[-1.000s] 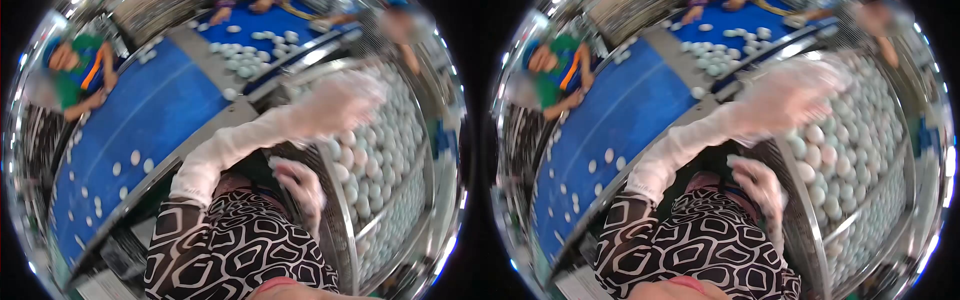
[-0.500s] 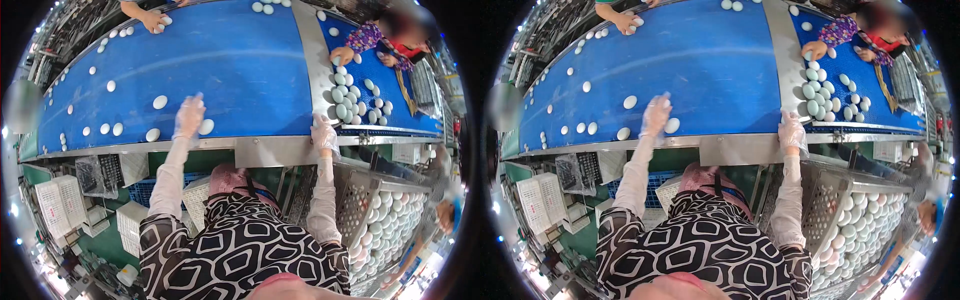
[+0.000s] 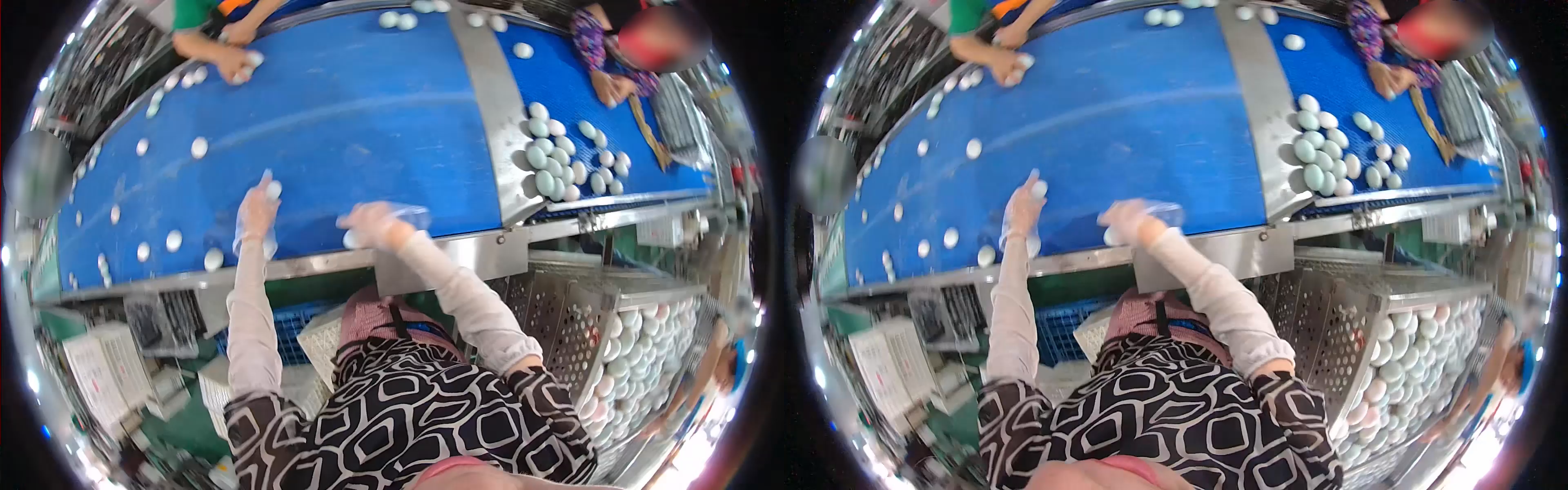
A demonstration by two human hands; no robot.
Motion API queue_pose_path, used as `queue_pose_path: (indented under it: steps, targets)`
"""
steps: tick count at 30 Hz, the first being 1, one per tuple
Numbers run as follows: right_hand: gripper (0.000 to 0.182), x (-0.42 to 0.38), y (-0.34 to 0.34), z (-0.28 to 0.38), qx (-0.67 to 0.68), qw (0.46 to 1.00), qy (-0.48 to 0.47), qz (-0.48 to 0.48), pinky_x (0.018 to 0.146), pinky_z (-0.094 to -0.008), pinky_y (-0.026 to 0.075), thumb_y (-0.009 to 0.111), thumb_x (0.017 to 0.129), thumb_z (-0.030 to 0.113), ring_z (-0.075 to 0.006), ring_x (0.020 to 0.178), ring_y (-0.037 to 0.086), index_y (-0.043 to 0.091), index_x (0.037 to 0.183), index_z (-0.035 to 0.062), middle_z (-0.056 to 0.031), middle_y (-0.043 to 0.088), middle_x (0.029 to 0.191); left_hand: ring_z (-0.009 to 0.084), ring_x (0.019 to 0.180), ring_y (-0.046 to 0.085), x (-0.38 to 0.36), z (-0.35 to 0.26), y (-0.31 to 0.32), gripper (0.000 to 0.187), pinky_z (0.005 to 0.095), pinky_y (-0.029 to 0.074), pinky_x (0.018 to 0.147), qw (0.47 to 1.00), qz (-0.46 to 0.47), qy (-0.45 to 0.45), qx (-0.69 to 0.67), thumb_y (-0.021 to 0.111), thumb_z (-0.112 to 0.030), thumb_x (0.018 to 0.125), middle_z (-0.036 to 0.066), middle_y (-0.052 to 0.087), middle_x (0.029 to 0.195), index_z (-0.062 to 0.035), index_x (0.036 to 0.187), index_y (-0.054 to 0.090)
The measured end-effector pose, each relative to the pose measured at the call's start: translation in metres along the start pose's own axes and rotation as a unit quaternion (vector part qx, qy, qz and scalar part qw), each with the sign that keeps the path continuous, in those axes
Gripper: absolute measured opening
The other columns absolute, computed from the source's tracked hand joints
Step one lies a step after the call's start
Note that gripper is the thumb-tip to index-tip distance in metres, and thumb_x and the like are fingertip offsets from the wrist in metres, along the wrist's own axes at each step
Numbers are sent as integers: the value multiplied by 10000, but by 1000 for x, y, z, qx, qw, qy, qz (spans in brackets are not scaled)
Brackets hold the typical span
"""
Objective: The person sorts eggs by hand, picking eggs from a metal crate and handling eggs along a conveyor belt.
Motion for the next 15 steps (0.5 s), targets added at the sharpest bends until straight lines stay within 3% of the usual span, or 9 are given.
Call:
queue_pose_path:
  steps: [1,2,3,4,7,9,12,14,15]
  targets:
    - [338,10,20,-5,62,997,-42,-21,937,-495,560,643,864,273,-356,1116,700,756,1162,158,-178,727,1204,370,1089,658,8,3,13,737,477,520,959,999,-3,37,-15,801,-144,793,183,696,1193,-171,1481,538]
    - [302,13,26,-2,29,999,11,34,954,-487,560,654,861,279,-358,1131,701,778,1103,149,-169,736,1206,362,1109,652,12,6,24,735,459,515,974,997,-20,75,-16,811,-144,781,169,692,1234,-142,1468,549]
    - [279,14,36,-7,34,999,37,16,920,-488,572,671,845,282,-366,1084,717,792,1049,136,-149,757,1147,355,1130,646,13,2,26,735,442,511,988,993,-34,113,-19,822,-143,769,154,688,1275,-112,1455,559]
    - [276,20,56,-17,36,998,60,5,877,-487,584,690,831,286,-362,1048,730,795,1027,124,-143,767,1106,345,1162,637,15,4,31,711,421,505,999,992,-27,102,-63,823,-144,767,152,683,1296,-83,1430,574]
    - [269,-9,17,-16,41,998,13,47,851,-475,591,689,816,283,-366,1014,730,792,985,102,-153,767,1092,332,1206,638,12,-21,25,626,383,495,1014,977,-12,128,-169,811,-127,773,149,681,1322,-54,1364,618]
    - [364,-40,6,-35,204,976,57,-51,900,-456,572,691,828,268,-348,1060,720,763,1143,102,-160,763,1129,292,1087,689,4,-90,-3,568,388,537,937,965,-20,139,-220,794,-88,803,145,706,1234,-49,1345,630]
    - [518,-146,-23,-21,461,862,81,-196,951,-426,553,763,800,264,-285,1082,717,722,1293,108,-135,759,1183,224,974,689,-20,-227,-48,533,371,573,845,923,118,72,-358,788,-36,823,119,700,1151,-40,1334,637]
    - [522,-236,-26,9,469,825,42,-314,974,-404,544,772,833,235,-246,1080,709,697,1337,119,-107,751,1214,189,948,670,-55,-337,-69,528,346,577,813,848,221,172,-451,774,9,825,102,685,1127,-32,1333,636]
    - [561,-294,-30,33,521,803,140,-253,999,-393,536,789,843,227,-259,1119,698,666,1379,121,-110,735,1256,172,935,660,-79,-393,-77,527,334,579,797,796,281,218,-491,767,32,826,93,677,1115,-29,1333,635]
Point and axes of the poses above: each hand's wrist, its own x-axis towards the middle knuckle, its own y-axis out of the palm, z = x × y, the point moved 6 cm from there along x, towards the middle knuckle
